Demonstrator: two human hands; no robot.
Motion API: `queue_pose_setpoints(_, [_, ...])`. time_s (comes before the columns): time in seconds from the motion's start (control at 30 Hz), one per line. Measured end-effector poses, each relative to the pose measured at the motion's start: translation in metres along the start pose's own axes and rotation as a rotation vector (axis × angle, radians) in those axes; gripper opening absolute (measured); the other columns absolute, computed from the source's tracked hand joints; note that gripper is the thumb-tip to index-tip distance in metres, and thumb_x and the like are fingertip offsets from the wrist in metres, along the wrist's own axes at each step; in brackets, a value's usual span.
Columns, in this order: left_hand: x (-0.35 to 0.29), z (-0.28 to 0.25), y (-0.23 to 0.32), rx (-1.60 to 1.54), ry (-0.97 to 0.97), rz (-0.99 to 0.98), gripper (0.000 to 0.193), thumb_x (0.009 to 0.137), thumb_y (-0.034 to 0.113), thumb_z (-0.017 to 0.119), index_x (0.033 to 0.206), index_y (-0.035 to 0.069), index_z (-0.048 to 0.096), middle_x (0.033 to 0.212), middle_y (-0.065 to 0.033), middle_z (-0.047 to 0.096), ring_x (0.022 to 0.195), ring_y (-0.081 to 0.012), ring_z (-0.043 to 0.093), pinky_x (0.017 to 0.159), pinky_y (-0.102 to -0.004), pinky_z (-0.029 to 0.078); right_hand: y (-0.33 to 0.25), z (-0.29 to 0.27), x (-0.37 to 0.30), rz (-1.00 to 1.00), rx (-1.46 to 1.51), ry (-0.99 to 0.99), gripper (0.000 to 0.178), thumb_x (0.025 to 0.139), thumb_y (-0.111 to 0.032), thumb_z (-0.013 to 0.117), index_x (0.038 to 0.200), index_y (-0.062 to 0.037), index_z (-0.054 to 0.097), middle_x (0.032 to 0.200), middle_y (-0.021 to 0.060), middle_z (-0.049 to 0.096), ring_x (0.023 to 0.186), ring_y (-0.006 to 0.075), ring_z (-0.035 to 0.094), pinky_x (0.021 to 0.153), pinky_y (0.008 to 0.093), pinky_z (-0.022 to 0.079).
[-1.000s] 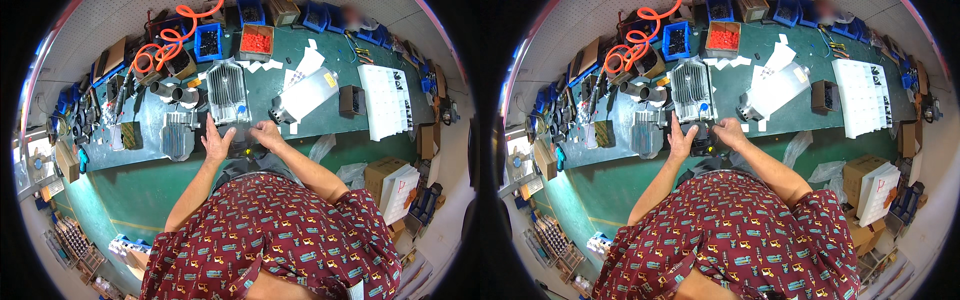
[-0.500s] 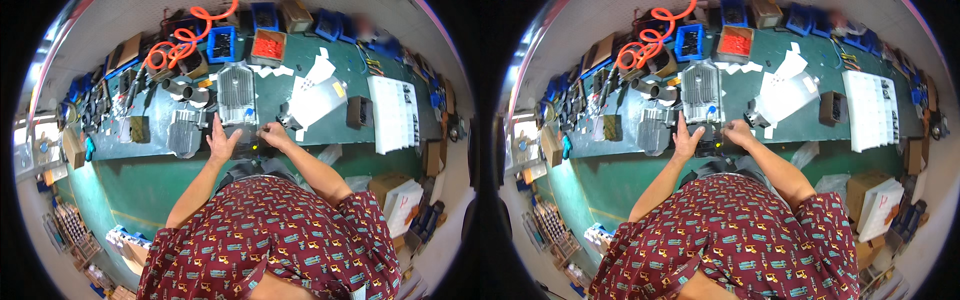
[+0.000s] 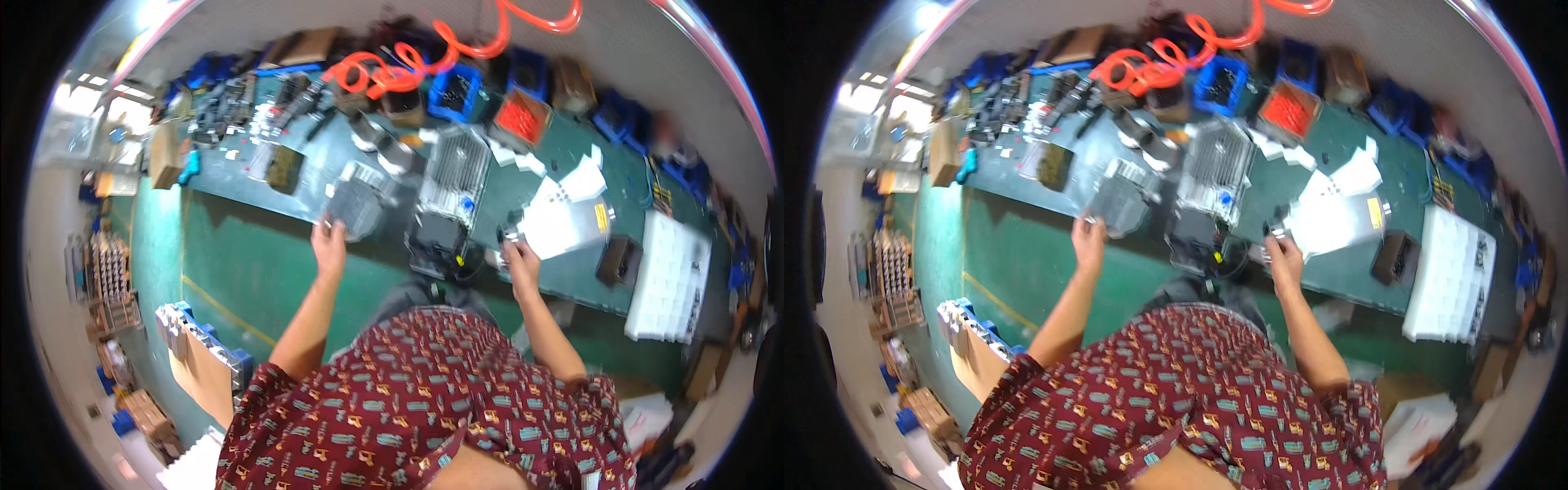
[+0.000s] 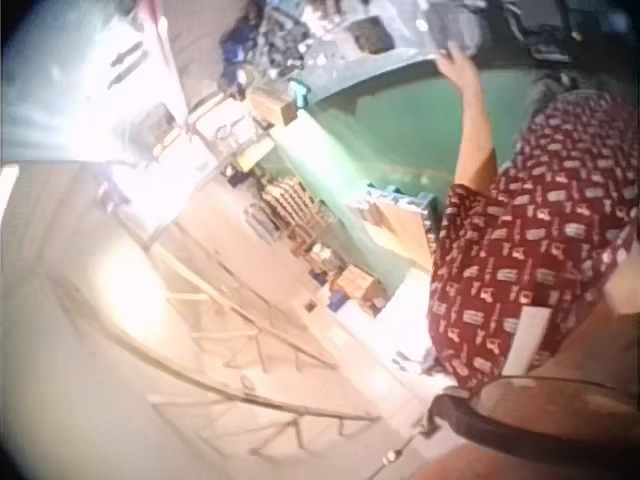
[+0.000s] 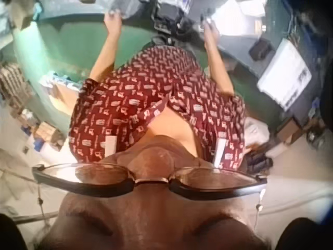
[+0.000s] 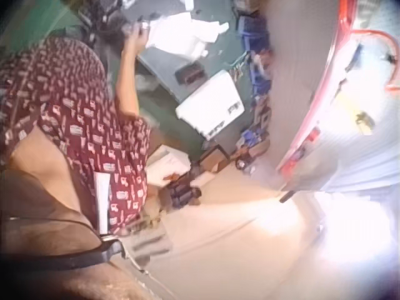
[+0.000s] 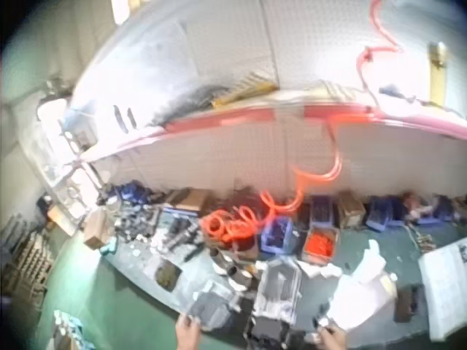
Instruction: The person applies a label to a silver metal casing, then attaches a black plastic component to a finned heat sink. They insert a screw and use a cordless drill to fasten the assembly, then attach the casing to the heat sink and secure it with additional screws.
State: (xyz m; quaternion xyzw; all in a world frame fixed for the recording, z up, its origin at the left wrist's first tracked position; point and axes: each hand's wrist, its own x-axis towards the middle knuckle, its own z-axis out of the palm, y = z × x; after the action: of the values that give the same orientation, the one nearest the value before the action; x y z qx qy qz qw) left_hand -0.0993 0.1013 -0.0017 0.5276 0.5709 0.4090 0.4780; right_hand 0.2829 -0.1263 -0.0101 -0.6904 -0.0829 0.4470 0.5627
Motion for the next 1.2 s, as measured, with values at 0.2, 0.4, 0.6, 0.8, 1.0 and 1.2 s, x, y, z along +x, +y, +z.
queue_pose_setpoints(0.2, [-0.028,-0.045,-0.038,0.238,0.074,-0.058,0.03,0.094,0.005,0.065,0.121,-0.007,0.066,0.111,-0.0154,0.073,0.101,-0.0185,0.07,0.091,-0.0327,0.055,-0.045,0.037,0.0,-0.145,0.08,0.026,0.021,0.098,-0.014,0.065,0.111,0.0032,0.068,0.092,0.0078,0.07,0.072,0.0097,0.06,0.06,0.0251,0.051])
queue_pose_setpoints(0.4, [0.044,-0.08,-0.038,0.403,-0.002,-0.019,0.025,0.092,0.008,0.065,0.114,-0.004,0.071,0.095,-0.0125,0.076,0.087,-0.0169,0.07,0.082,-0.0323,0.056,-0.085,0.088,-0.007,-0.283,0.097,0.096,0.013,0.1,-0.011,0.063,0.103,0.0012,0.068,0.087,0.0065,0.068,0.064,0.0055,0.053,0.055,0.0212,0.044])
queue_pose_setpoints(0.6, [0.145,-0.104,-0.035,0.408,-0.121,0.022,0.023,0.091,0.012,0.066,0.108,-0.002,0.073,0.087,-0.015,0.073,0.078,-0.0208,0.069,0.077,-0.0339,0.055,-0.108,0.19,-0.023,-0.383,0.034,0.229,0.013,0.1,-0.011,0.064,0.101,0.0013,0.067,0.083,0.0061,0.068,0.062,0.0052,0.053,0.055,0.0216,0.044])
queue_pose_setpoints(0.8, [0.22,-0.108,-0.042,0.33,-0.337,0.097,0.019,0.093,0.007,0.064,0.107,-0.004,0.072,0.084,-0.0078,0.071,0.08,-0.0151,0.065,0.075,-0.0319,0.054,-0.101,0.264,-0.04,-0.25,-0.135,0.134,0.014,0.096,-0.008,0.066,0.107,0.0009,0.07,0.082,0.0016,0.069,0.064,0.0051,0.055,0.056,0.0216,0.045])
queue_pose_setpoints(1.0, [0.23,-0.087,-0.069,0.255,-0.472,-0.037,0.021,0.092,0.007,0.064,0.108,-0.005,0.072,0.085,-0.0084,0.071,0.075,-0.0124,0.064,0.071,-0.0298,0.053,-0.102,0.268,-0.043,-0.223,-0.159,0.184,0.014,0.096,-0.008,0.067,0.106,0.0011,0.071,0.082,0.0003,0.069,0.069,0.0047,0.056,0.06,0.0218,0.045])
queue_pose_setpoints(1.2, [0.2,-0.076,-0.04,0.523,-0.591,0.035,0.025,0.087,0.016,0.066,0.103,-0.001,0.073,0.097,-0.0218,0.074,0.09,-0.032,0.073,0.083,-0.0407,0.056,-0.092,0.254,-0.044,-0.214,-0.174,0.213,0.016,0.096,-0.011,0.066,0.105,0.0022,0.069,0.081,0.0023,0.066,0.065,0.0055,0.055,0.056,0.0211,0.044])
